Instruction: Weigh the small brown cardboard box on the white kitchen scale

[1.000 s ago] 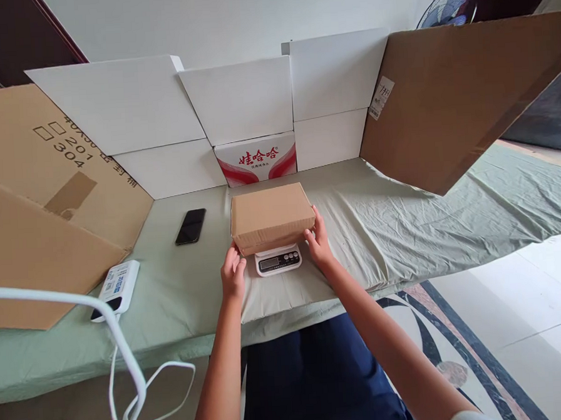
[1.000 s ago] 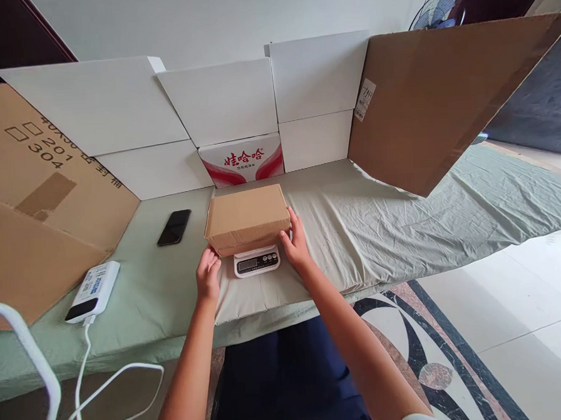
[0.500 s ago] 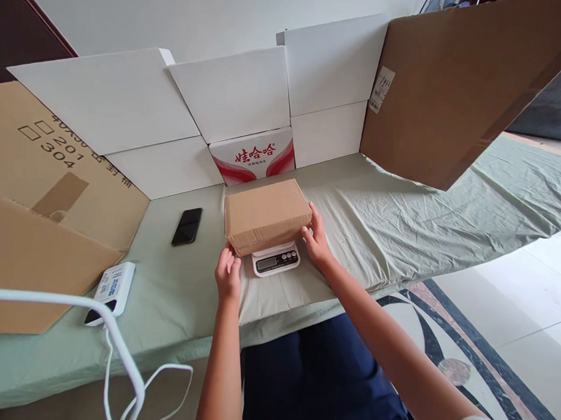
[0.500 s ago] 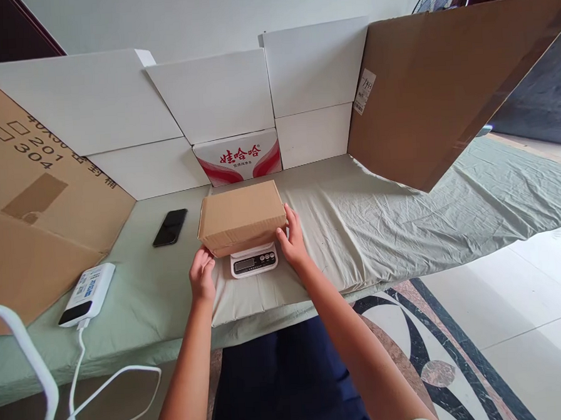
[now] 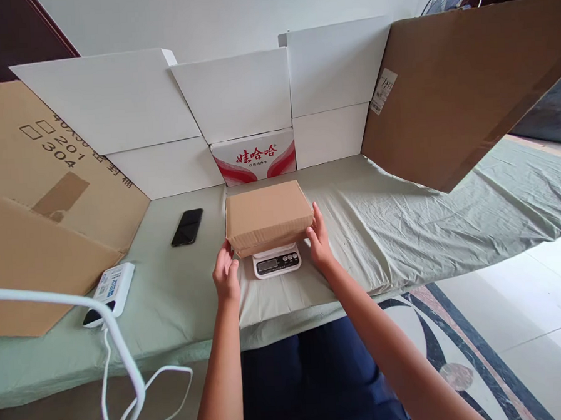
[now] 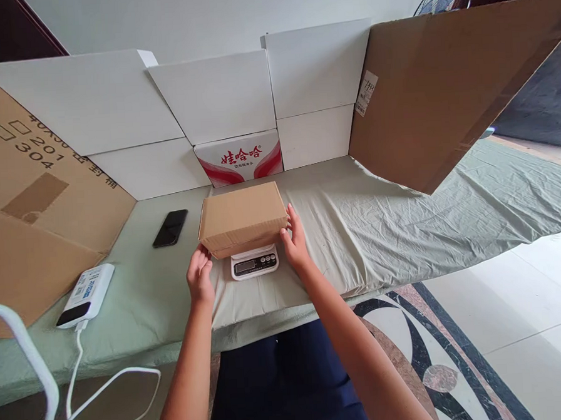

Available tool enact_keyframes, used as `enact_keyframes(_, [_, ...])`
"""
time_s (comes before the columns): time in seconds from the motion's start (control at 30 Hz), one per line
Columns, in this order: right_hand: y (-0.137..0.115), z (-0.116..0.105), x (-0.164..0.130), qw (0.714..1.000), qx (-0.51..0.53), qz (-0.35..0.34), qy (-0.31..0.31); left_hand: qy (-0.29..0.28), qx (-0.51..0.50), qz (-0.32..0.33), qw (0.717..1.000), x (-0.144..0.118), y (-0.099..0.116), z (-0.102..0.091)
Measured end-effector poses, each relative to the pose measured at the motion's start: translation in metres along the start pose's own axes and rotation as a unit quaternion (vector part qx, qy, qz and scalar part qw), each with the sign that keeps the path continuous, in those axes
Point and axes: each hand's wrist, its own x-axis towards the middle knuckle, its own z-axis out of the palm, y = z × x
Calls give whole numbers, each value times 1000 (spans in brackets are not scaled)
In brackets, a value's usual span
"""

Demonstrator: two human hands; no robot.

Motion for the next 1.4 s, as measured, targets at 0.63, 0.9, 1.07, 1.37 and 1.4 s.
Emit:
enact_keyframes(0.63, [1, 0, -3, 997, -65, -36, 7, -19, 8, -5, 1000, -1, 1, 0])
enact_keyframes(0.9, [-3, -2, -6, 994, -96, -45, 2, -38, 4, -27, 999, -6, -2, -1])
enact_keyframes(1.07, [-13, 1, 2, 996, -86, -28, -5, -32, -12, -21, 999, 2, 4, -3])
enact_keyframes(1.37, [5, 40, 105, 996, 46, -66, -38, -54, -52, -2, 997, 119, 7, 28])
enact_keyframes(1.4, [16, 43, 110, 997, 48, -52, -35, -50, -51, -16, 997, 126, -1, 32])
